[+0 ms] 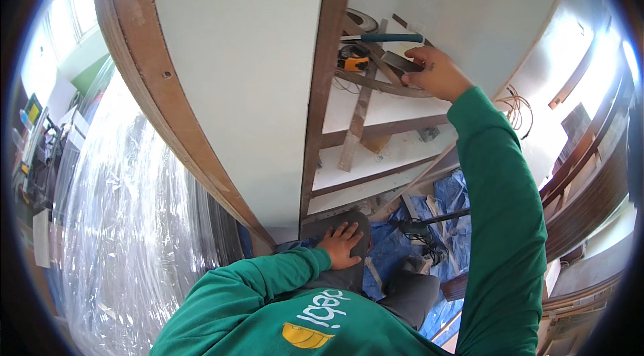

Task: The person applies edge banding to the edges of a wooden cabinet using a small ironing tool and a scraper. They press the banding onto the edge, smooth it with the tool, and trim excess material.

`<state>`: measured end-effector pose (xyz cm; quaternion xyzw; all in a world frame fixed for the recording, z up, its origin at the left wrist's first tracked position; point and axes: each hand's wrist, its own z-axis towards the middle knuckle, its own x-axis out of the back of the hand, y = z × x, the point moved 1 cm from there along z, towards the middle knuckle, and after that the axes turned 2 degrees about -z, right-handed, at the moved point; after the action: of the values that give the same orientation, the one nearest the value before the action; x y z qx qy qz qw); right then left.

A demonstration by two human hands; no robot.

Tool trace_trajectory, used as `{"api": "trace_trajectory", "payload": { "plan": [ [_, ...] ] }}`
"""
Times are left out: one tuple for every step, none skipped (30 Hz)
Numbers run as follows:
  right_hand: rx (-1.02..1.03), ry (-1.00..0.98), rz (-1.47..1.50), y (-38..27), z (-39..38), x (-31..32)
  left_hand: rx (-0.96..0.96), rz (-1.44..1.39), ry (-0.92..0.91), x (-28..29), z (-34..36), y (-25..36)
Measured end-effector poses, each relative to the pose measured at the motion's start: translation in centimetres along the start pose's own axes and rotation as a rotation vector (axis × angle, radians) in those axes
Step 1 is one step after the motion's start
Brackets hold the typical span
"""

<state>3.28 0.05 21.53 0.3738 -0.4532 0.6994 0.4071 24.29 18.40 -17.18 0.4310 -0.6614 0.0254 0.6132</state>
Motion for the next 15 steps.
{"api": "trace_trajectory", "payload": {
  "plan": [
    [0.014, 0.030, 0.011, 0.1, 0.4, -0.2, -0.005, 0.004, -0.014, -0.1, -0.1, -0.1],
    [-0.027, 0.042, 0.010, 0.2, 0.9, -0.3, -0.009, -0.010, 0.006, -0.1, 0.0, -0.3],
    [-0.019, 0.010, 0.005, 0.4, 1.3, -0.3, -0.010, -0.015, 0.005, -0.2, 0.0, -0.3],
    [-0.065, -0.038, -0.015, 0.8, 1.8, -0.1, -0.018, -0.003, 0.020, -0.2, 0.0, -0.3],
    [-0.066, -0.081, -0.005, 1.3, 2.2, 0.0, -0.022, -0.032, 0.012, -0.2, 0.1, -0.3],
    [-0.052, -0.080, -0.051, 1.7, 2.6, 0.0, -0.030, -0.044, 0.020, -0.2, 0.1, -0.3],
    [-0.087, -0.077, -0.062, 2.3, 2.8, 0.1, -0.017, -0.036, 0.017, -0.1, 0.2, -0.4],
    [-0.072, -0.075, -0.028, 2.9, 3.0, -0.1, -0.053, -0.028, 0.018, -0.2, 0.2, -0.3],
    [-0.074, -0.091, -0.027, 3.6, 3.2, -0.1, -0.058, -0.006, 0.015, -0.2, 0.3, -0.1],
    [-0.012, -0.093, 0.099, 4.3, 3.1, -0.2, -0.039, 0.014, 0.024, -0.1, 0.4, -0.3],
    [0.026, -0.071, -0.109, 5.0, 3.8, -0.1, -0.038, -0.040, 0.013, -0.2, 0.4, -0.3],
    [0.095, -0.057, -0.154, 5.7, 4.1, -0.4, -0.049, -0.081, 0.049, -0.2, 0.5, -0.3],
    [0.048, -0.067, -0.078, 6.8, 4.7, -0.7, -0.042, -0.102, 0.038, -0.4, 0.5, -0.2],
    [-0.094, -0.094, 0.041, 8.0, 5.4, -0.9, -0.064, -0.103, 0.057, -0.5, 0.4, -0.1],
    [-0.061, -0.121, 0.003, 9.0, 6.1, -1.4, -0.046, -0.124, 0.063, -0.8, 0.2, -0.4]
  ]
}}
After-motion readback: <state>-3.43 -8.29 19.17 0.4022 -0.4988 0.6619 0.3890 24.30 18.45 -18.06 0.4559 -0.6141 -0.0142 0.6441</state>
